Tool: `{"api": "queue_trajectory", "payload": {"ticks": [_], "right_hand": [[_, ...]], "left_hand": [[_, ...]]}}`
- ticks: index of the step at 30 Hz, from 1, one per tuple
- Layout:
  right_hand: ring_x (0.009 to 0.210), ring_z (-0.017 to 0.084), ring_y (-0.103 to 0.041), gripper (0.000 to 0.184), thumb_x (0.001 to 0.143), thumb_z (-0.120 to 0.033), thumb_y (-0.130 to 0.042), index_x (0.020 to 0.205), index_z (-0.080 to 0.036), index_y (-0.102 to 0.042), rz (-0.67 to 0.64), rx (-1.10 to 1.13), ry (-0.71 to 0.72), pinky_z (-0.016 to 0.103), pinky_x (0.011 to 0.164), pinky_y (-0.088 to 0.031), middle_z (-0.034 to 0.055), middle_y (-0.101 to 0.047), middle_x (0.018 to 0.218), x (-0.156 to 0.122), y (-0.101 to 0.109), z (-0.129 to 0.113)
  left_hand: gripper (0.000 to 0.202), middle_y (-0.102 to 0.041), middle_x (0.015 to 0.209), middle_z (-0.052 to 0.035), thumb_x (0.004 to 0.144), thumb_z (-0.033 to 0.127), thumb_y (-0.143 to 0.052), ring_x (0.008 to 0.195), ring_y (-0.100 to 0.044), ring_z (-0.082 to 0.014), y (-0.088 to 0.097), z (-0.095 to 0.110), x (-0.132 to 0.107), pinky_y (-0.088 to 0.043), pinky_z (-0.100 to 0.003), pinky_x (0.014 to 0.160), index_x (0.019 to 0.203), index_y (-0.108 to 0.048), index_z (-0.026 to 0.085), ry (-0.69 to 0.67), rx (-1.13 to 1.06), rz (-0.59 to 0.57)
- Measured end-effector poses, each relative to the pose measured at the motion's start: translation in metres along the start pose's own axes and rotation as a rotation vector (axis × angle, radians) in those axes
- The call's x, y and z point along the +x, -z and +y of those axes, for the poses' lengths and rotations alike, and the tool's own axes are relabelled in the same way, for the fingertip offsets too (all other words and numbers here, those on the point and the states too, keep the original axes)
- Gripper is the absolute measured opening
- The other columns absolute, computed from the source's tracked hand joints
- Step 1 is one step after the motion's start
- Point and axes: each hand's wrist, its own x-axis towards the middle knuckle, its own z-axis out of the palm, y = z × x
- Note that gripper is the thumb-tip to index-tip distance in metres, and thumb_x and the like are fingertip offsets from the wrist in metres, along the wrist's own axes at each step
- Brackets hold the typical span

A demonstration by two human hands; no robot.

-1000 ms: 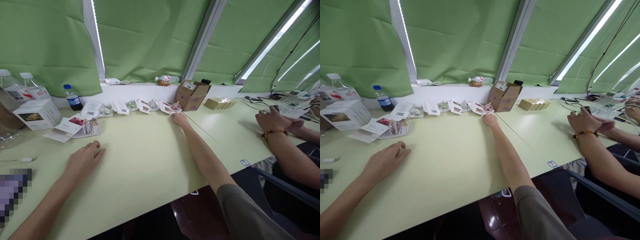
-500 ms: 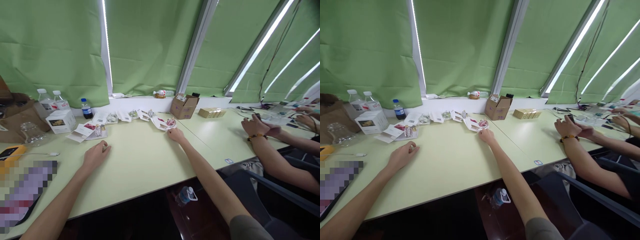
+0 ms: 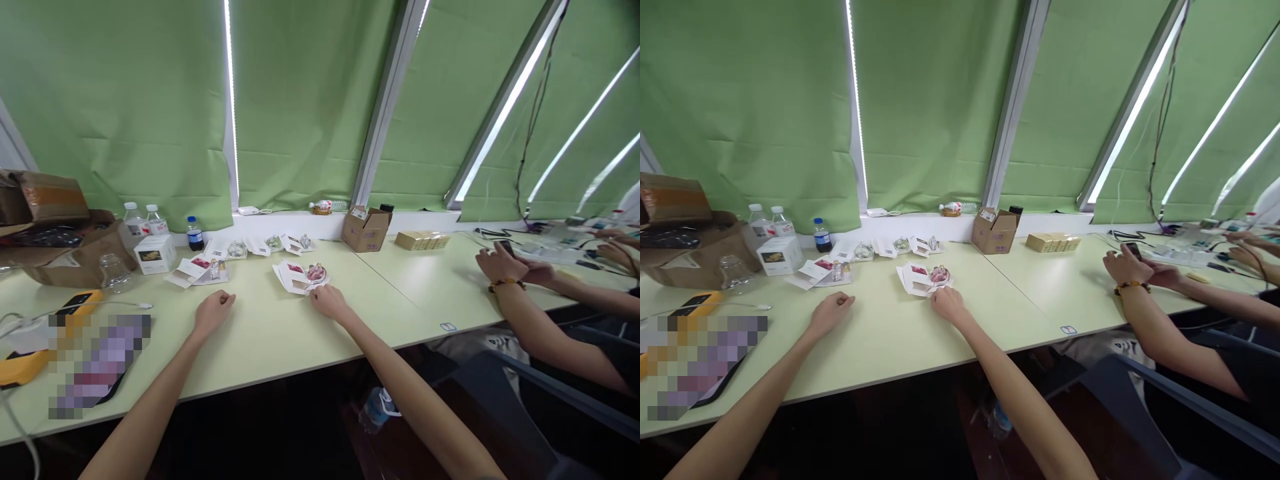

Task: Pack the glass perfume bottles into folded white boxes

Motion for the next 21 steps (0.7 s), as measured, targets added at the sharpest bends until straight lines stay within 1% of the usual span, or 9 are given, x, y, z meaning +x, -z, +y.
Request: {"api": "queue_trajectory", "payload": {"ticks": [4, 8, 11, 14, 16, 18, 20, 21], "right_hand": [[0.093, 0.025, -0.065, 0.035, 0.092, -0.027, -0.037, 0.095, -0.014, -0.068, 0.023, 0.009, 0.074, 0.032, 0.077, -0.045, 0.0162, -0.069, 0.099, -0.023, 0.001, -0.031], [0.091, 0.026, -0.065, 0.034, 0.092, -0.027, -0.037, 0.094, -0.014, -0.069, 0.051, 0.005, 0.129, 0.033, 0.076, -0.046, 0.0159, -0.069, 0.097, -0.044, 0.0, -0.059], [0.087, 0.026, -0.066, 0.034, 0.091, -0.026, -0.037, 0.094, -0.014, -0.069, 0.087, 0.001, 0.173, 0.033, 0.074, -0.046, 0.0157, -0.069, 0.094, -0.057, -0.002, -0.078], [0.086, 0.026, -0.066, 0.035, 0.092, -0.027, -0.037, 0.095, -0.014, -0.069, 0.12, 0.013, 0.205, 0.032, 0.073, -0.046, 0.0153, -0.069, 0.094, -0.069, -0.002, -0.093], [0.086, 0.025, -0.066, 0.034, 0.092, -0.028, -0.038, 0.093, -0.015, -0.07, 0.119, 0.038, 0.227, 0.031, 0.073, -0.045, 0.0138, -0.07, 0.094, -0.074, -0.001, -0.097], [0.085, 0.023, -0.066, 0.033, 0.092, -0.03, -0.04, 0.09, -0.018, -0.07, 0.106, 0.088, 0.235, 0.03, 0.072, -0.045, 0.011, -0.071, 0.092, -0.075, 0.0, -0.096], [0.085, 0.022, -0.065, 0.032, 0.092, -0.033, -0.041, 0.087, -0.021, -0.07, 0.119, 0.17, 0.199, 0.028, 0.072, -0.044, 0.0083, -0.071, 0.088, -0.07, 0.0, -0.088], [0.084, 0.021, -0.065, 0.032, 0.092, -0.034, -0.042, 0.088, -0.022, -0.07, 0.143, 0.224, 0.155, 0.028, 0.072, -0.043, 0.0079, -0.071, 0.088, -0.066, 0.0, -0.083]], "left_hand": [[0.04, -0.072, 0.091, -0.0057, 0.085, 0.054, -0.042, 0.086, -0.065, -0.0219, -0.009, 0.011, -0.009, -0.041, -0.028, 0.067, 0.091, -0.064, 0.021, 0.008, -0.104, -0.004], [0.049, -0.073, 0.089, -0.0059, 0.087, 0.058, -0.038, 0.083, -0.066, -0.0217, -0.018, 0.021, -0.018, -0.043, -0.029, 0.067, 0.1, -0.065, 0.02, -0.026, -0.243, -0.02], [0.049, -0.073, 0.091, -0.0073, 0.088, 0.056, -0.038, 0.086, -0.066, -0.0222, -0.023, 0.021, -0.02, -0.044, -0.029, 0.07, 0.104, -0.066, 0.019, -0.038, -0.279, 0.01], [0.043, -0.072, 0.097, -0.0099, 0.087, 0.048, -0.044, 0.087, -0.066, -0.0213, -0.028, 0.014, -0.018, -0.045, -0.028, 0.073, 0.109, -0.065, 0.017, -0.067, -0.32, 0.034], [0.038, -0.071, 0.101, -0.0109, 0.086, 0.039, -0.047, 0.088, -0.066, -0.0201, -0.029, 0.008, -0.017, -0.045, -0.026, 0.073, 0.111, -0.064, 0.015, -0.085, -0.357, 0.04], [0.034, -0.07, 0.104, -0.0108, 0.085, 0.031, -0.048, 0.09, -0.066, -0.0192, -0.029, 0.004, -0.016, -0.045, -0.025, 0.074, 0.11, -0.064, 0.014, -0.1, -0.391, 0.05], [0.032, -0.071, 0.103, -0.01, 0.084, 0.027, -0.048, 0.089, -0.065, -0.0188, -0.028, 0.003, -0.016, -0.045, -0.024, 0.073, 0.107, -0.065, 0.014, -0.109, -0.412, 0.056], [0.031, -0.071, 0.1, -0.0096, 0.084, 0.026, -0.047, 0.087, -0.066, -0.0187, -0.027, 0.003, -0.017, -0.044, -0.024, 0.072, 0.105, -0.066, 0.014, -0.112, -0.418, 0.053]]}}
